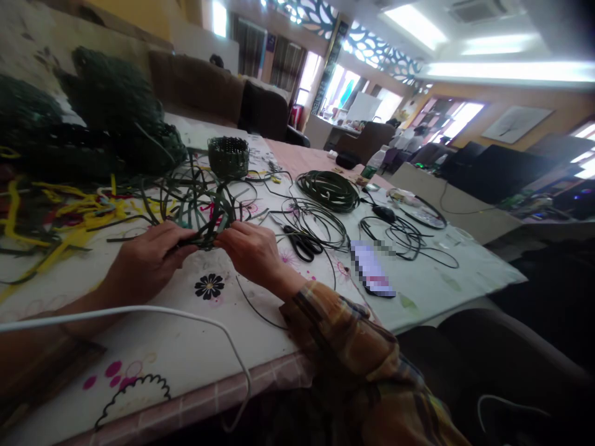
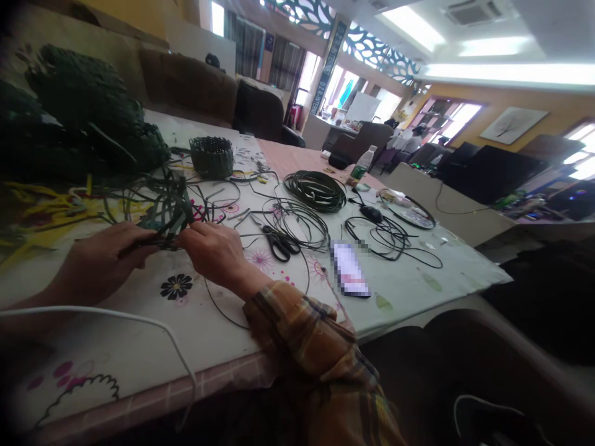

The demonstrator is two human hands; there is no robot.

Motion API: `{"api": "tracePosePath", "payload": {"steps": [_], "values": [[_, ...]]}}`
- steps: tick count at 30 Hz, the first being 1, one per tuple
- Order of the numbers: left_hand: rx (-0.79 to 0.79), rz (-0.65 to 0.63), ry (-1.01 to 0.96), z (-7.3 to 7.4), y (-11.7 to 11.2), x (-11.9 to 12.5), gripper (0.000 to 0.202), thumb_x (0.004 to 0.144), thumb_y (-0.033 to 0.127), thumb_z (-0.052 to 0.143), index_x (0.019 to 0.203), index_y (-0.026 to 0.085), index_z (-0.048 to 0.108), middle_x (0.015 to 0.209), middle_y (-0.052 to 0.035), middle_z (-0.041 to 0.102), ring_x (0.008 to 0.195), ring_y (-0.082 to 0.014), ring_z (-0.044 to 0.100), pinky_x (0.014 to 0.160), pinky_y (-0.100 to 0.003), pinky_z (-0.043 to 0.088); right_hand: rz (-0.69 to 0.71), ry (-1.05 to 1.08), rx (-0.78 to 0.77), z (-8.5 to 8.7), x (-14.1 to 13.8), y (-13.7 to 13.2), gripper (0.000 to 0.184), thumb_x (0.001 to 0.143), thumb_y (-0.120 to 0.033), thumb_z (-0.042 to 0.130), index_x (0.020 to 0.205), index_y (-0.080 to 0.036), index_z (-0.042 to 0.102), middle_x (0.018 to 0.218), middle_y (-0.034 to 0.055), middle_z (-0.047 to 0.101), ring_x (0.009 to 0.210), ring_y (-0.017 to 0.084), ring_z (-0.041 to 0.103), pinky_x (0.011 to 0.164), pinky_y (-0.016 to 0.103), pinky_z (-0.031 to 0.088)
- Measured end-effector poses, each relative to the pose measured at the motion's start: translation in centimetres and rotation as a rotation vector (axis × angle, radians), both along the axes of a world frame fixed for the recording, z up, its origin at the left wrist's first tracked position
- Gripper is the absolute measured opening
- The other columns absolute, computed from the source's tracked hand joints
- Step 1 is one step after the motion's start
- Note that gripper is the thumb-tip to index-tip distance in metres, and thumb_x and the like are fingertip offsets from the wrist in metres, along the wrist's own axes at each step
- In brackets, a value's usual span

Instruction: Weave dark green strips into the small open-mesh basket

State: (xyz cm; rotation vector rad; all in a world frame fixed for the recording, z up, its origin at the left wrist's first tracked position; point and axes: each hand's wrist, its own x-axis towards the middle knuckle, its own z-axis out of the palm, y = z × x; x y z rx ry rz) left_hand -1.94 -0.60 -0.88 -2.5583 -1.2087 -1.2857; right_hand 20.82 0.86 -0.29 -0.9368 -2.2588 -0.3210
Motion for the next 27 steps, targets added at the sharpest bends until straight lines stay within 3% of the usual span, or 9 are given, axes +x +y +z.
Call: {"api": "tracePosePath", "payload": {"steps": [3,14,21,27], "values": [[-0.128,-0.019,-0.028,0.3,0.2,0.0,0.028,0.097,0.042,0.056,0.104,0.020,0.071,0.068,0.0022,0.060,0.060,-0.0141,0.057,0.065,-0.027,0.044,-0.014,0.024,0.015,0.2,0.1,0.4,0.031,0.105,-0.035,0.051,0.087,-0.018,0.070,0.079,0.0024,0.065,0.074,0.014,0.056,0.069,0.028,0.036],[-0.569,0.112,-0.258,1.5,0.0,0.5,0.046,0.080,0.055,0.063,0.105,0.017,0.068,0.054,0.0041,0.062,0.047,-0.0146,0.058,0.056,-0.026,0.046,-0.016,0.100,-0.055,0.1,0.0,1.1,0.022,0.104,-0.026,0.053,0.101,-0.021,0.074,0.084,0.0025,0.064,0.081,0.014,0.057,0.073,0.027,0.037],[-0.507,0.078,-0.229,1.6,0.1,0.4,0.040,0.083,0.050,0.062,0.103,0.017,0.069,0.054,0.0047,0.062,0.050,-0.0123,0.057,0.059,-0.024,0.045,-0.011,0.094,-0.032,-0.2,0.0,1.2,0.022,0.104,-0.024,0.052,0.099,-0.022,0.073,0.081,0.0008,0.060,0.075,0.013,0.052,0.068,0.027,0.034],[-0.348,-0.009,-0.131,1.3,0.3,0.2,0.027,0.091,0.042,0.059,0.098,0.017,0.069,0.056,0.0061,0.059,0.049,-0.0098,0.053,0.057,-0.023,0.041,0.003,-0.023,0.211,0.8,0.2,0.2,0.028,0.105,-0.016,0.045,0.089,-0.020,0.068,0.077,0.0024,0.056,0.079,0.017,0.047,0.073,0.032,0.031]]}}
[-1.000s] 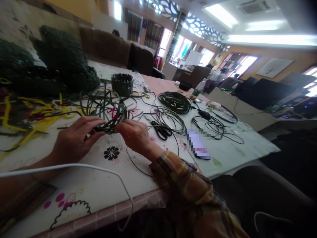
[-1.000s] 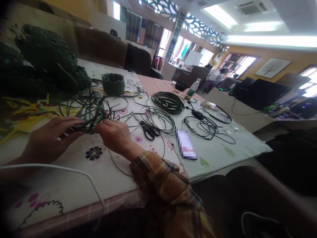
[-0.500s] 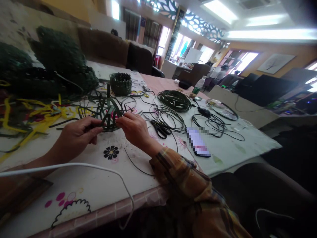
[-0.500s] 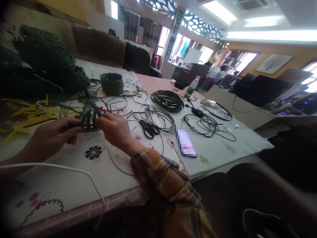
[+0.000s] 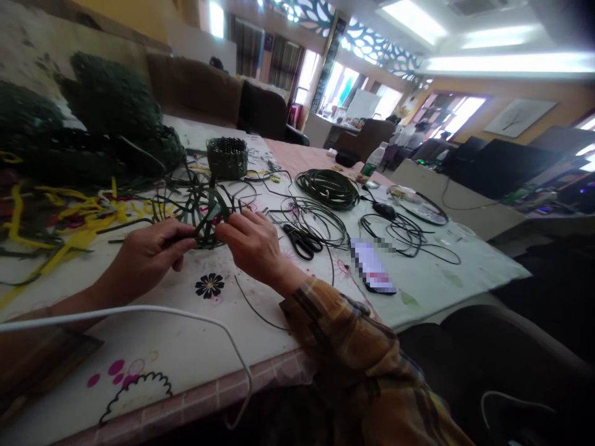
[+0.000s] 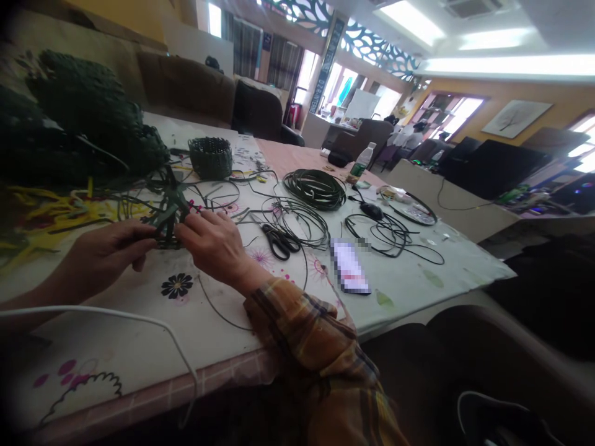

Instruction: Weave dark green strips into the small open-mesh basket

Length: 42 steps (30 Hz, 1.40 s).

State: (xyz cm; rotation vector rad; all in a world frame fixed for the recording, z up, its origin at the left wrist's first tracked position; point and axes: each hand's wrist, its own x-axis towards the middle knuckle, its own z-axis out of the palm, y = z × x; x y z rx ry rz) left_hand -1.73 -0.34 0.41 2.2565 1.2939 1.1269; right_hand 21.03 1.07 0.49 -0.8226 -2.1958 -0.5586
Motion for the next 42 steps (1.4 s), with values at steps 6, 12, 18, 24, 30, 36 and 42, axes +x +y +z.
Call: {"api": "tracePosePath", "payload": {"steps": [6,12,18,24,30,36,42], "values": [[0.233,-0.101,0.117,-0.1,-0.1,0.4,0.020,0.098,0.033,0.057,0.099,0.017,0.070,0.066,0.0048,0.058,0.055,-0.0080,0.054,0.061,-0.022,0.041,0.015,-0.029,0.082,0.5,0.3,-0.2,0.030,0.106,-0.017,0.042,0.088,-0.021,0.066,0.075,0.0022,0.051,0.078,0.018,0.043,0.074,0.034,0.028],[0.264,-0.086,0.064,-0.7,-0.1,0.6,0.022,0.096,0.037,0.064,0.099,0.016,0.070,0.074,0.0045,0.061,0.052,-0.0060,0.059,0.056,-0.021,0.044,0.044,0.051,0.123,0.5,0.2,-0.1,0.023,0.104,-0.018,0.049,0.089,-0.021,0.066,0.076,0.0015,0.055,0.078,0.018,0.045,0.075,0.034,0.031],[0.296,-0.027,0.036,-1.3,-0.1,0.6,0.023,0.096,0.038,0.062,0.101,0.017,0.070,0.072,0.0036,0.060,0.054,-0.0082,0.059,0.058,-0.023,0.045,-0.009,0.058,0.070,1.0,0.6,-0.3,0.016,0.101,-0.029,0.057,0.092,-0.020,0.067,0.082,0.0035,0.060,0.083,0.019,0.048,0.079,0.034,0.035],[0.269,0.044,0.027,-0.9,-0.3,0.6,0.028,0.097,0.040,0.059,0.099,0.015,0.070,0.068,0.0014,0.061,0.064,-0.0131,0.058,0.067,-0.026,0.046,0.077,0.197,0.138,1.9,0.3,-2.5,0.017,0.101,-0.027,0.057,0.089,-0.020,0.068,0.095,0.0070,0.065,0.094,0.020,0.055,0.089,0.037,0.039],[0.259,0.102,0.055,-0.7,-0.5,0.6,0.031,0.098,0.041,0.054,0.100,0.015,0.069,0.078,-0.0022,0.065,0.070,-0.0138,0.060,0.067,-0.025,0.045,0.033,0.340,-0.520,0.1,-0.8,-1.8,0.024,0.098,-0.028,0.057,0.077,-0.018,0.063,0.070,0.0007,0.062,0.066,0.013,0.055,0.065,0.028,0.040],[0.387,0.126,0.121,-1.1,-0.4,0.6,0.035,0.099,0.042,0.051,0.098,0.013,0.071,0.087,-0.0079,0.071,0.082,-0.0181,0.067,0.076,-0.027,0.048,0.464,0.996,-1.042,-0.6,-1.0,-0.4,0.027,0.092,-0.043,0.064,0.107,-0.022,0.058,0.067,-0.0074,0.057,0.048,0.008,0.050,0.047,0.021,0.042],[0.463,0.125,0.231,-1.6,-0.7,1.0,0.030,0.100,0.036,0.050,0.102,0.018,0.074,0.088,-0.0045,0.074,0.069,-0.0127,0.065,0.062,-0.024,0.045,0.438,0.709,-0.626,0.6,-0.7,-2.0,0.023,0.100,-0.030,0.055,0.118,-0.024,0.067,0.098,0.0034,0.072,0.072,0.011,0.063,0.067,0.026,0.055]]}}
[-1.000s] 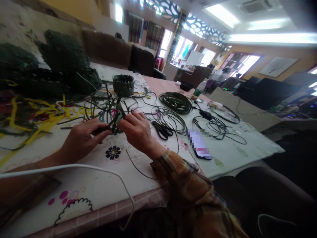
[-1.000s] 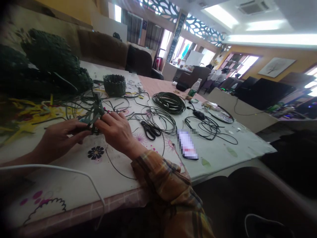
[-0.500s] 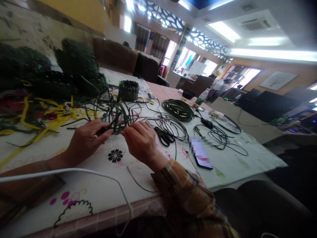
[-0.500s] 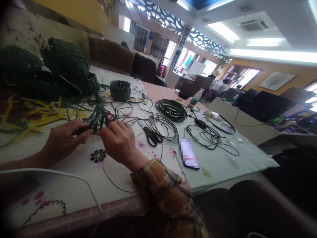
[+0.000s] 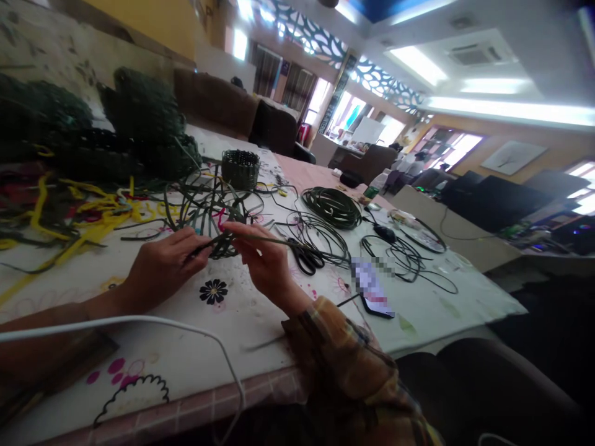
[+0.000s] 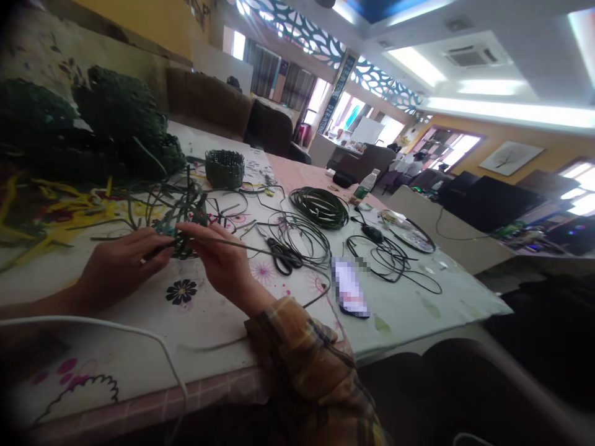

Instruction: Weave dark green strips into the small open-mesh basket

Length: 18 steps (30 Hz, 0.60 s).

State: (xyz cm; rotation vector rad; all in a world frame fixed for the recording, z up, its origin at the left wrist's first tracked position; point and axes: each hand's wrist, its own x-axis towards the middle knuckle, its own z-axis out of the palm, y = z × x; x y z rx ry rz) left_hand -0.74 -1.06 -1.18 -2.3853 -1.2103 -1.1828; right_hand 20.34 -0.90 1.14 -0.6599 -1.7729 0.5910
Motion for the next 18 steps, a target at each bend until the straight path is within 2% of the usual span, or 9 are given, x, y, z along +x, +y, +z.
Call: {"api": "tracePosePath", "payload": {"steps": [2,3,6,10,14,16,18], "values": [[-0.003,-0.007,-0.011,-0.3,0.0,0.0,0.030,0.100,0.036,0.050,0.103,0.019,0.075,0.088,-0.0043,0.073,0.067,-0.0124,0.064,0.061,-0.024,0.045,-0.101,-0.142,0.114,0.1,0.1,-0.1,0.028,0.102,-0.026,0.049,0.124,-0.024,0.067,0.114,0.0064,0.072,0.091,0.015,0.067,0.082,0.029,0.057],[-0.016,-0.016,-0.017,-0.4,0.0,0.0,0.030,0.100,0.036,0.051,0.104,0.019,0.074,0.089,-0.0045,0.073,0.068,-0.0123,0.064,0.061,-0.024,0.046,-0.154,-0.198,0.137,0.1,0.2,-0.1,0.029,0.102,-0.024,0.049,0.126,-0.024,0.066,0.115,0.0070,0.072,0.097,0.016,0.067,0.086,0.030,0.056],[-0.063,-0.062,-0.043,-0.8,0.1,-0.3,0.027,0.099,0.033,0.054,0.108,0.018,0.074,0.095,-0.0054,0.073,0.073,-0.0128,0.065,0.066,-0.024,0.048,-0.249,-0.293,0.162,0.0,0.5,0.4,0.024,0.100,-0.025,0.056,0.120,-0.021,0.068,0.106,0.0068,0.073,0.093,0.016,0.067,0.084,0.027,0.055],[-0.139,-0.117,-0.088,-0.6,0.1,-0.3,0.028,0.099,0.036,0.053,0.106,0.020,0.074,0.097,-0.0056,0.073,0.078,-0.0146,0.065,0.071,-0.026,0.048,-0.233,-0.207,0.145,-0.6,0.4,0.7,0.017,0.100,-0.025,0.055,0.100,-0.018,0.071,0.091,0.0042,0.070,0.081,0.012,0.065,0.077,0.024,0.054],[-0.291,-0.141,-0.155,0.6,-0.2,0.0,0.036,0.102,0.036,0.047,0.077,0.018,0.066,0.073,-0.0023,0.062,0.073,-0.0148,0.058,0.072,-0.027,0.044,-0.124,0.012,0.021,-1.8,-0.4,0.6,0.019,0.102,-0.023,0.049,0.106,-0.019,0.067,0.089,0.0023,0.064,0.067,0.009,0.062,0.064,0.023,0.055],[-0.349,-0.134,-0.199,1.2,-0.4,0.1,0.044,0.102,0.037,0.046,0.064,0.018,0.057,0.066,-0.0005,0.053,0.067,-0.0138,0.053,0.069,-0.027,0.041,-0.116,0.033,0.052,-2.1,-0.8,0.5,0.021,0.103,-0.022,0.046,0.111,-0.020,0.066,0.092,0.0034,0.064,0.073,0.010,0.064,0.067,0.023,0.057],[-0.401,-0.114,-0.253,1.8,-0.6,0.1,0.044,0.101,0.041,0.047,0.064,0.018,0.058,0.064,0.0004,0.054,0.065,-0.0133,0.052,0.068,-0.027,0.041,-0.164,-0.036,0.142,-1.9,-0.8,0.2,0.023,0.104,-0.022,0.046,0.111,-0.021,0.068,0.100,0.0064,0.065,0.089,0.013,0.067,0.080,0.026,0.059]]}}
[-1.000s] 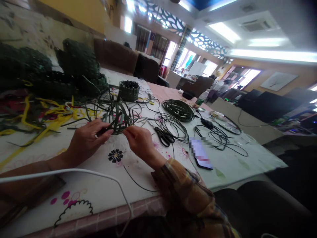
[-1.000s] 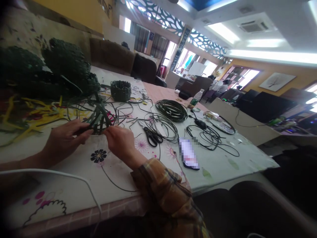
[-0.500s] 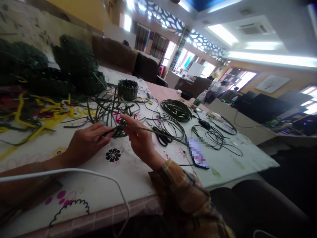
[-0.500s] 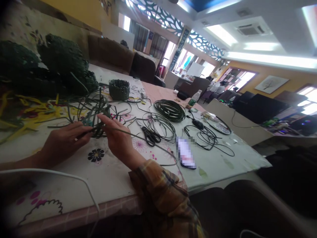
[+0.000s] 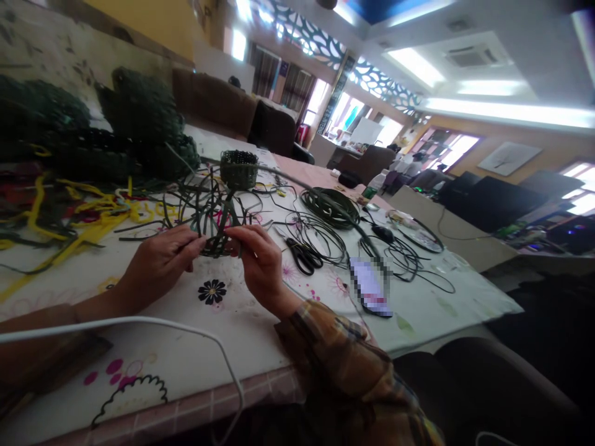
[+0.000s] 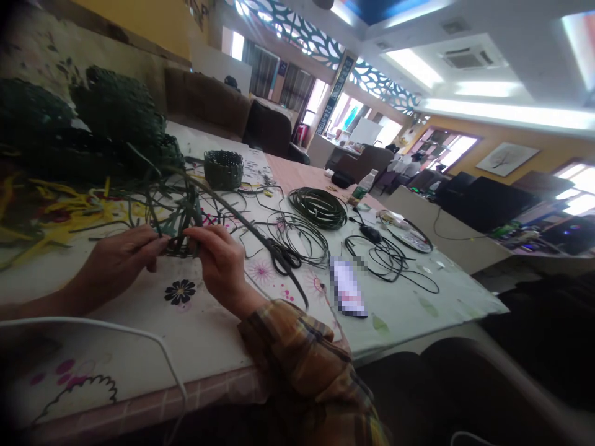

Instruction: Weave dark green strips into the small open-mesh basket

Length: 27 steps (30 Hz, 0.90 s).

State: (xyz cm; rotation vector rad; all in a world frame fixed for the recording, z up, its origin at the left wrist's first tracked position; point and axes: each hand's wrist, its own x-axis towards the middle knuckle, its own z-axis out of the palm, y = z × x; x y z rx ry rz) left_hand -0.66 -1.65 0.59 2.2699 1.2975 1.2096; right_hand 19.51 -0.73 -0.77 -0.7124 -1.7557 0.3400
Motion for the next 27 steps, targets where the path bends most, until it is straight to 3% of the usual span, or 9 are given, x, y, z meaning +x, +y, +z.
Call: {"api": "tracePosePath", "payload": {"steps": [4,6,9,13,16,19,21,24,27], "values": [[-0.176,0.001,-0.124,0.6,-0.3,0.1,0.032,0.094,0.048,0.055,0.084,0.019,0.066,0.063,0.0026,0.059,0.060,-0.0136,0.055,0.061,-0.025,0.043,0.066,-0.163,0.165,1.0,0.5,-0.6,0.024,0.103,-0.019,0.049,0.112,-0.021,0.071,0.116,0.0105,0.068,0.110,0.016,0.067,0.098,0.030,0.058],[-0.203,-0.041,-0.148,0.7,-0.3,0.2,0.032,0.092,0.048,0.056,0.080,0.020,0.067,0.063,0.0017,0.060,0.060,-0.0138,0.057,0.060,-0.025,0.044,0.165,-0.243,0.194,1.3,0.7,-0.7,0.027,0.102,-0.017,0.048,0.114,-0.022,0.072,0.119,0.0095,0.069,0.113,0.016,0.068,0.100,0.030,0.058],[-0.189,-0.086,-0.156,0.4,-0.1,0.3,0.036,0.091,0.048,0.055,0.069,0.021,0.066,0.064,-0.0002,0.062,0.062,-0.0150,0.059,0.062,-0.027,0.047,0.229,-0.296,0.170,1.5,0.8,-0.6,0.031,0.103,-0.016,0.045,0.117,-0.024,0.071,0.121,0.0074,0.071,0.114,0.015,0.069,0.100,0.029,0.059],[-0.245,-0.071,-0.187,0.1,0.0,0.3,0.037,0.091,0.051,0.056,0.070,0.023,0.069,0.064,-0.0010,0.064,0.064,-0.0184,0.061,0.062,-0.029,0.049,0.233,-0.150,0.063,2.0,0.9,-0.7,0.028,0.100,-0.015,0.045,0.113,-0.021,0.069,0.130,0.0111,0.069,0.121,0.018,0.067,0.101,0.034,0.059],[-0.296,-0.066,-0.184,0.2,-0.2,0.2,0.038,0.091,0.050,0.058,0.067,0.023,0.070,0.066,-0.0012,0.066,0.066,-0.0180,0.062,0.063,-0.028,0.049,0.337,-0.061,-0.113,2.2,1.0,-0.7,0.030,0.096,-0.012,0.043,0.116,-0.020,0.063,0.142,0.0124,0.062,0.118,0.020,0.069,0.085,0.032,0.065],[-0.295,-0.081,-0.164,0.1,-0.4,0.4,0.038,0.089,0.051,0.059,0.066,0.023,0.070,0.066,-0.0012,0.066,0.065,-0.0168,0.061,0.063,-0.026,0.049,0.438,0.049,-0.312,2.3,1.1,-0.4,0.031,0.097,-0.016,0.041,0.123,-0.021,0.057,0.148,0.0120,0.057,0.097,0.016,0.075,0.060,0.023,0.062],[-0.290,-0.112,-0.164,0.0,-0.6,0.6,0.036,0.088,0.053,0.061,0.071,0.023,0.072,0.068,-0.0011,0.066,0.063,-0.0163,0.062,0.062,-0.026,0.050,0.444,0.106,-0.404,2.4,1.2,-0.2,0.033,0.097,-0.026,0.052,0.129,-0.024,0.055,0.145,0.0109,0.059,0.088,0.015,0.075,0.055,0.021,0.060],[-0.275,-0.153,-0.143,-0.3,-0.8,0.9,0.036,0.089,0.054,0.059,0.077,0.024,0.072,0.070,-0.0016,0.067,0.063,-0.0166,0.063,0.060,-0.026,0.051,0.508,0.108,-0.504,2.8,1.3,-0.1,0.050,0.087,-0.037,0.073,0.134,-0.026,0.057,0.124,0.0071,0.071,0.082,0.014,0.072,0.062,0.023,0.062],[-0.258,-0.177,-0.130,-0.4,-0.9,1.1,0.036,0.090,0.054,0.058,0.082,0.022,0.073,0.072,-0.0022,0.068,0.062,-0.0159,0.063,0.059,-0.025,0.051,0.498,0.123,-0.508,3.1,1.2,-0.4,0.027,0.087,-0.042,0.074,0.104,-0.021,0.073,0.091,0.0024,0.071,0.074,0.013,0.069,0.065,0.025,0.062]]}}
